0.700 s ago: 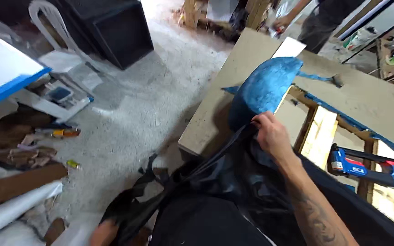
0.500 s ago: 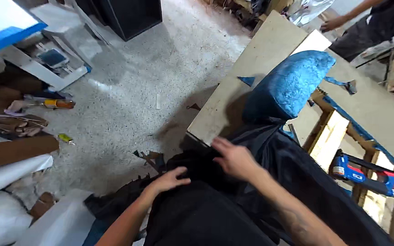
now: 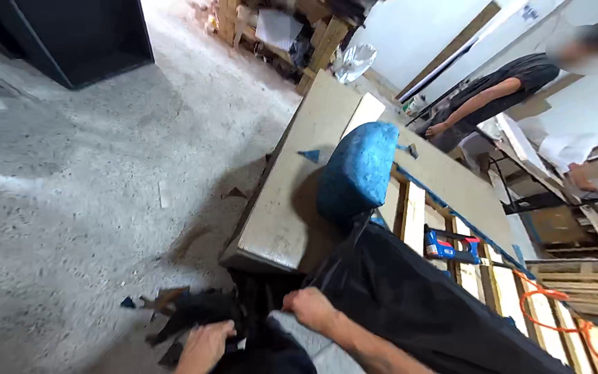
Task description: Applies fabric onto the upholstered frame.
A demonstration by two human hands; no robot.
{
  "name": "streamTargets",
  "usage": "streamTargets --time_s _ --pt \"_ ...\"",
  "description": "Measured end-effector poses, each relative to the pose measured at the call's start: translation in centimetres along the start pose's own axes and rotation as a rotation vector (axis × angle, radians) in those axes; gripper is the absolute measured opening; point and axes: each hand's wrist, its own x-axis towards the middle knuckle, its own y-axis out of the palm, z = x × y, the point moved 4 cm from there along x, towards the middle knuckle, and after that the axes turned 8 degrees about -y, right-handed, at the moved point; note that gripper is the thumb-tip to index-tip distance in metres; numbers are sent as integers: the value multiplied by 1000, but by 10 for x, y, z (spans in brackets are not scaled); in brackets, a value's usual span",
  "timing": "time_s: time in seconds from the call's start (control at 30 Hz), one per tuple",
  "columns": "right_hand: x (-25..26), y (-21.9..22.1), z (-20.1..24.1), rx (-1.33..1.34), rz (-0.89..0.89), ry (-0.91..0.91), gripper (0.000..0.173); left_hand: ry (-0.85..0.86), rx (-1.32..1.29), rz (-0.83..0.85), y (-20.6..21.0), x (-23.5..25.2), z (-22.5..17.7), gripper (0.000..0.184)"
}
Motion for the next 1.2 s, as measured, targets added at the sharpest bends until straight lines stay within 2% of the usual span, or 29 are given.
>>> streamTargets --time_s 0.03,0.1,0.13,0.2,0.23,0.27,0.3,0.37,0.4,0.47,0.5,0.53,0.57,0.63,0.67,0.7,0.77,0.83,0.93,0.97,1.0,1.07,1.1,1.2 --pt "-10 -7 -3 -11 -74 -3 20 2 78 -32 -7 -7 20 26" --pt "-37 -22 -21 -10 -133 109 23 -169 183 84 -13 -33 99 27" --pt "-52 -37 -40 13 -119 231 26 -300 212 139 -11 -54 158 30" --pt "-88 -65 -80 8 -105 509 32 -564 212 246 -2 -129 289 34" --pt "-103 -76 -95 -56 -170 537 28 -669 214 308 1 -172 337 34" --pt "-113 -84 -106 -125 -278 456 20 -747 220 387 4 -206 363 36" --pt "-119 -89 -106 -151 -353 305 15 -794 233 469 8 -227 367 39" --pt "-124 -100 -81 -117 -401 69 17 -784 186 530 1 -238 312 48" --pt "-126 -106 -64 -81 -421 -13 20 -679 84 457 -16 -221 270 61" --pt "-139 -121 -36 13 -445 -112 28 -411 -340 268 -34 -156 194 100" --pt "-149 -126 -28 60 -437 -129 29 -314 -460 222 -25 -122 155 112" --pt "-160 -130 -23 102 -427 -131 29 -239 -478 215 -2 -94 119 115" --pt "-172 -133 -23 122 -432 -116 29 -193 -441 229 30 -71 90 106" --pt "-191 -138 -29 15 -514 -17 29 -172 -309 288 85 -45 50 66" --pt "-195 -140 -26 -89 -567 70 25 -177 -282 274 98 -46 34 53" --pt "-196 -139 -16 -173 -602 182 22 -163 -311 228 97 -52 22 47" --pt "-182 -116 16 -271 -616 306 49 -92 -438 124 79 -75 8 38" --pt "-147 -55 58 -155 -511 174 62 -19 -475 125 63 -105 0 33" --pt "-76 81 105 121 -208 -59 84 42 -342 128 43 -139 -11 33" --pt "-60 122 108 158 -139 -99 80 22 -266 119 36 -147 -16 37" --pt "-49 153 105 182 -119 -133 65 -9 -181 105 30 -152 -18 40" --pt "-48 187 92 211 -196 -210 23 -84 -2 76 24 -161 -17 39" --pt "-56 194 86 217 -244 -250 18 -113 73 60 23 -166 -13 36" --pt "-83 186 76 230 -344 -347 18 -118 154 67 29 -176 1 32"
